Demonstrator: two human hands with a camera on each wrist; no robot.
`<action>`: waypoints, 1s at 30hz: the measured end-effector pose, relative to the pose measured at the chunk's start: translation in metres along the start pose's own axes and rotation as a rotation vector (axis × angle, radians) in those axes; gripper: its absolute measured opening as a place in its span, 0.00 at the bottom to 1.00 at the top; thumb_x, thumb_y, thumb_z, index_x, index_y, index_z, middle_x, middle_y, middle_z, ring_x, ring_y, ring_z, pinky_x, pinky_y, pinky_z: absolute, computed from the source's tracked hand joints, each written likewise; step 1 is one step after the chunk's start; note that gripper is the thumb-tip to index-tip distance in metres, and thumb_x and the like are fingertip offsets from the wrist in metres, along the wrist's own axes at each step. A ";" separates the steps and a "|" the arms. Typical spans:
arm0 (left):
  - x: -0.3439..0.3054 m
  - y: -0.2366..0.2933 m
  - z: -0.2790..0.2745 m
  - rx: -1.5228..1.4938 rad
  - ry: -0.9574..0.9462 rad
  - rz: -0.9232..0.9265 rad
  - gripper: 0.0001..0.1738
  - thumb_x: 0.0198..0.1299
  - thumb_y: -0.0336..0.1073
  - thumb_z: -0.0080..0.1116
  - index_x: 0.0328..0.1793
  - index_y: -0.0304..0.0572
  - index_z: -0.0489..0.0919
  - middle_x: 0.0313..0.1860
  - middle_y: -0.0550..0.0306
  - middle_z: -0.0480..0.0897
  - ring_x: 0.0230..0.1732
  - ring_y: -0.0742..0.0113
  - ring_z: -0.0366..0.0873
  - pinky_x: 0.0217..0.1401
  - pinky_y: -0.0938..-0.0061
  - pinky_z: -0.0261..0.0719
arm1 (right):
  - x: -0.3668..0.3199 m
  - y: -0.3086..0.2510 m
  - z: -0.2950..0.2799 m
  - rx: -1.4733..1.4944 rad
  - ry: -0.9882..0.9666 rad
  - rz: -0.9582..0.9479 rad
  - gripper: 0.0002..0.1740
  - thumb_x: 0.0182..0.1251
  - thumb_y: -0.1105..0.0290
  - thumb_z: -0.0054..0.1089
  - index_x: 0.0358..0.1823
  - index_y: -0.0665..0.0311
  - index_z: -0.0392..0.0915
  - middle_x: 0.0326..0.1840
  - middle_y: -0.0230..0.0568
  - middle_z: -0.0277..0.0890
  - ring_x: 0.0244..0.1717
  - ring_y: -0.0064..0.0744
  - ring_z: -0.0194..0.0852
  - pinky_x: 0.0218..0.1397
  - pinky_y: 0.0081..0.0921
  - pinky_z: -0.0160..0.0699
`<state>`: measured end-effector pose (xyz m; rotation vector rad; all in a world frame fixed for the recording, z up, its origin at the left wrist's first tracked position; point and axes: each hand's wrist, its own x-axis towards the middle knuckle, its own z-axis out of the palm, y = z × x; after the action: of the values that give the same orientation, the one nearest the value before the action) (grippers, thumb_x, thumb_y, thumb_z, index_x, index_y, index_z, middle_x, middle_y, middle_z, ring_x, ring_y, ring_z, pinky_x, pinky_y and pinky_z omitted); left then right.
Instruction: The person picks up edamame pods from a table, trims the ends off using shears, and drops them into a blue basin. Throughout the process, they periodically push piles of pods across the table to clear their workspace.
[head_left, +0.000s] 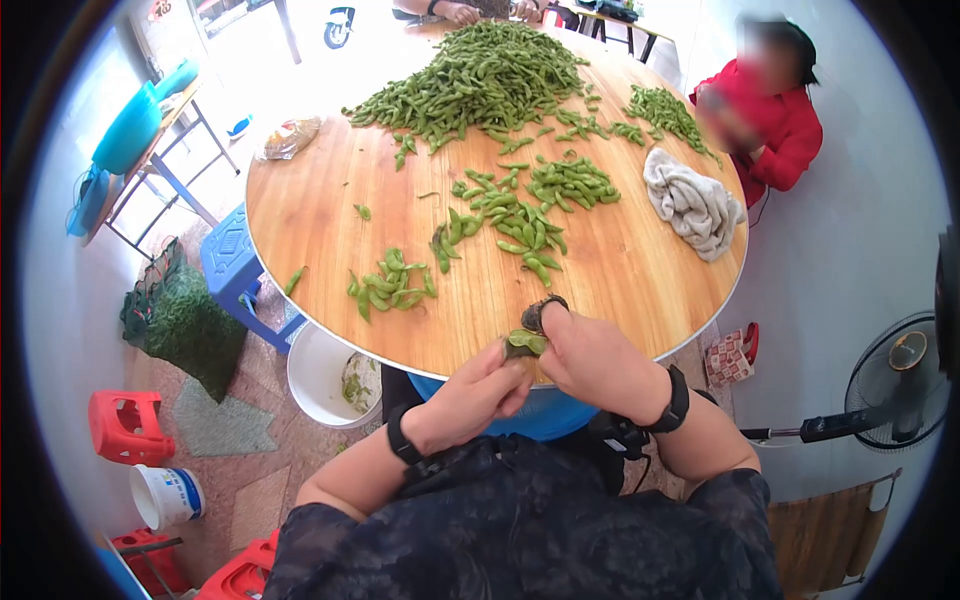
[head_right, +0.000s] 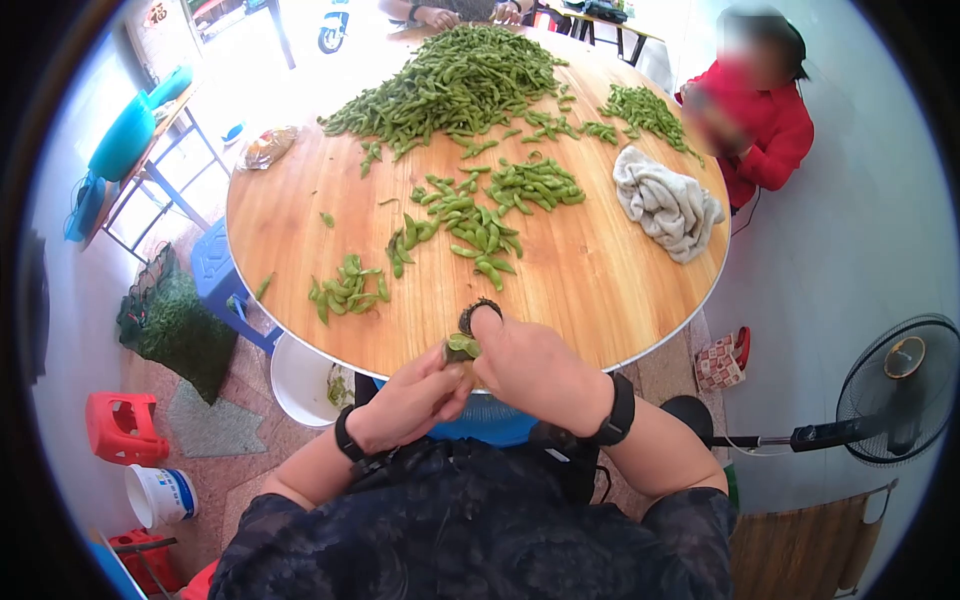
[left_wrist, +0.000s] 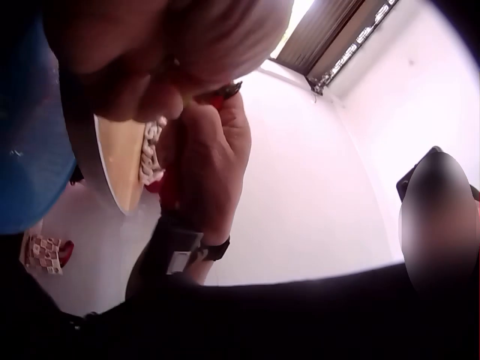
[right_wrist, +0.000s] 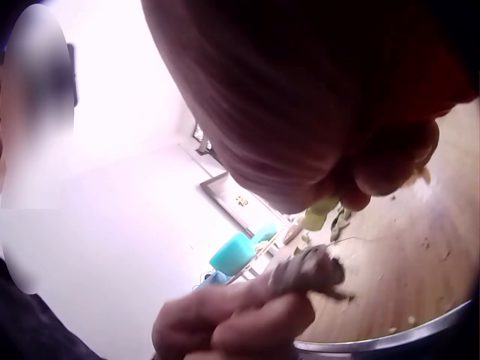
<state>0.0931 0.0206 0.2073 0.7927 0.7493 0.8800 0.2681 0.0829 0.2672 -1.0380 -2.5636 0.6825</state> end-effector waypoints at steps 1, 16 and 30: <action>-0.009 0.000 -0.011 0.137 -0.064 -0.049 0.09 0.71 0.37 0.42 0.37 0.44 0.69 0.26 0.68 0.68 0.23 0.81 0.61 0.24 0.85 0.58 | 0.007 0.005 0.001 -0.039 -0.031 -0.004 0.11 0.58 0.74 0.52 0.39 0.69 0.63 0.26 0.59 0.72 0.30 0.59 0.75 0.33 0.48 0.73; 0.014 -0.103 -0.080 1.251 0.065 0.586 0.27 0.58 0.41 0.57 0.61 0.34 0.73 0.53 0.36 0.78 0.57 0.41 0.74 0.63 0.58 0.68 | 0.082 0.053 -0.002 -0.358 0.042 0.057 0.06 0.64 0.70 0.48 0.39 0.64 0.67 0.29 0.57 0.74 0.31 0.55 0.77 0.33 0.47 0.76; -0.006 0.004 -0.003 0.654 0.163 0.528 0.20 0.63 0.34 0.58 0.59 0.34 0.71 0.38 0.59 0.75 0.33 0.76 0.71 0.38 0.80 0.72 | 0.045 0.056 -0.009 -0.117 0.190 0.062 0.13 0.61 0.66 0.58 0.39 0.66 0.67 0.33 0.52 0.74 0.33 0.50 0.77 0.34 0.39 0.74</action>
<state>0.0867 0.0179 0.2101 1.5597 1.0116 1.1961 0.2721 0.1529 0.2492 -1.1642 -2.4401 0.4294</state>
